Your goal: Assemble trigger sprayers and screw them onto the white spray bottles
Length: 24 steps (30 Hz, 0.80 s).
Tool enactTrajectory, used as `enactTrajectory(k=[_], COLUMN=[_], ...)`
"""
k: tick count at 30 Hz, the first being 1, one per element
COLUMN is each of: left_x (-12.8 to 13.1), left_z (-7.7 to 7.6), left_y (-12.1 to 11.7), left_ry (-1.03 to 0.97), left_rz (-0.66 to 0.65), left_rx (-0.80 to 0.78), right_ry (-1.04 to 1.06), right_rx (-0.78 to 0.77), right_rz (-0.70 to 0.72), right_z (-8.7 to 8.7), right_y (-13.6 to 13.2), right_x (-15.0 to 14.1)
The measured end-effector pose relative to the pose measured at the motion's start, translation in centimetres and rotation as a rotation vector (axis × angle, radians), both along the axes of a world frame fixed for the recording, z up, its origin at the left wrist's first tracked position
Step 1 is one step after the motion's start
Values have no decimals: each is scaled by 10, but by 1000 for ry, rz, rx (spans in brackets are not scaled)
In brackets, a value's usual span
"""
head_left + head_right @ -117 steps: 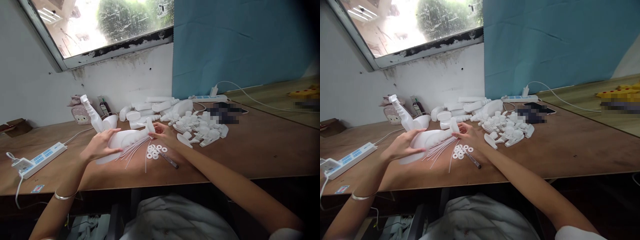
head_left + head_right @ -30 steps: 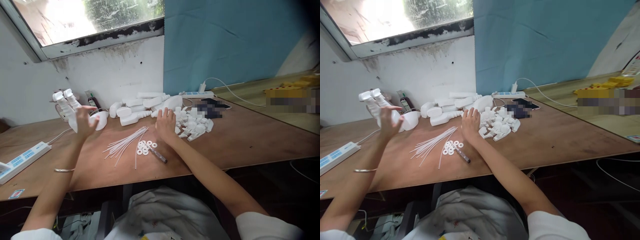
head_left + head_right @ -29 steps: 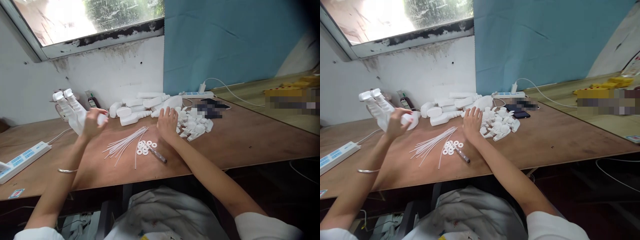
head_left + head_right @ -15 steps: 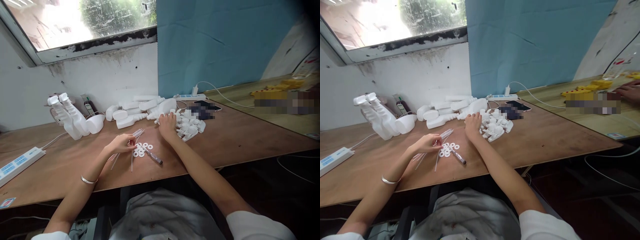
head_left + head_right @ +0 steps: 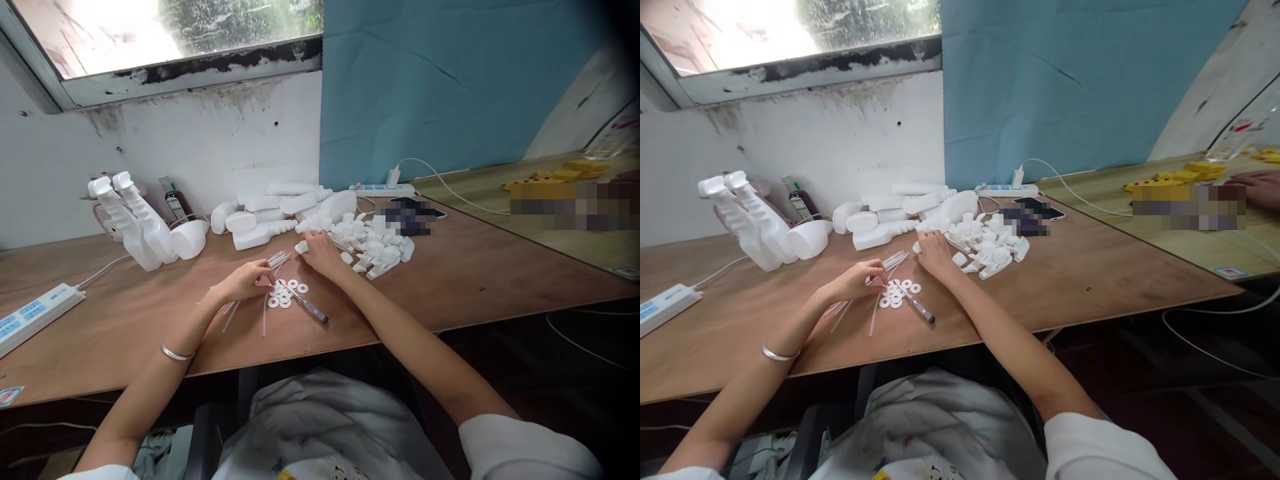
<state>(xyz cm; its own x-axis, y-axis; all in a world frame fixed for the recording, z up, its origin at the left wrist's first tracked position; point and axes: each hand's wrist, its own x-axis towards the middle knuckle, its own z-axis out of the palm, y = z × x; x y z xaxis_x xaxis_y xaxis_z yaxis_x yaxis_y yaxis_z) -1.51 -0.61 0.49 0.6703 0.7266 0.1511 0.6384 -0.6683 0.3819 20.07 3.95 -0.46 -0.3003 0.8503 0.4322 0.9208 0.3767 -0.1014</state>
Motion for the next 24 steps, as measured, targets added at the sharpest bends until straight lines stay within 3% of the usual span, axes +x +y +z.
enactTrajectory(k=[3, 7, 12, 24], left_x=[-3, 0, 9, 10], left_z=[2, 8, 8, 0], left_y=[2, -2, -7, -5], left_ry=[-130, -402, -607, -594], left_rz=[67, 292, 387, 395], left_rx=[76, 193, 115, 1], right_ry=[110, 329, 387, 459], right_rx=[10, 17, 43, 146], right_rz=[126, 318, 551, 553], right_z=[-4, -11, -21, -24], right_y=[-2, -11, -19, -25], right_x=[-9, -22, -34, -38])
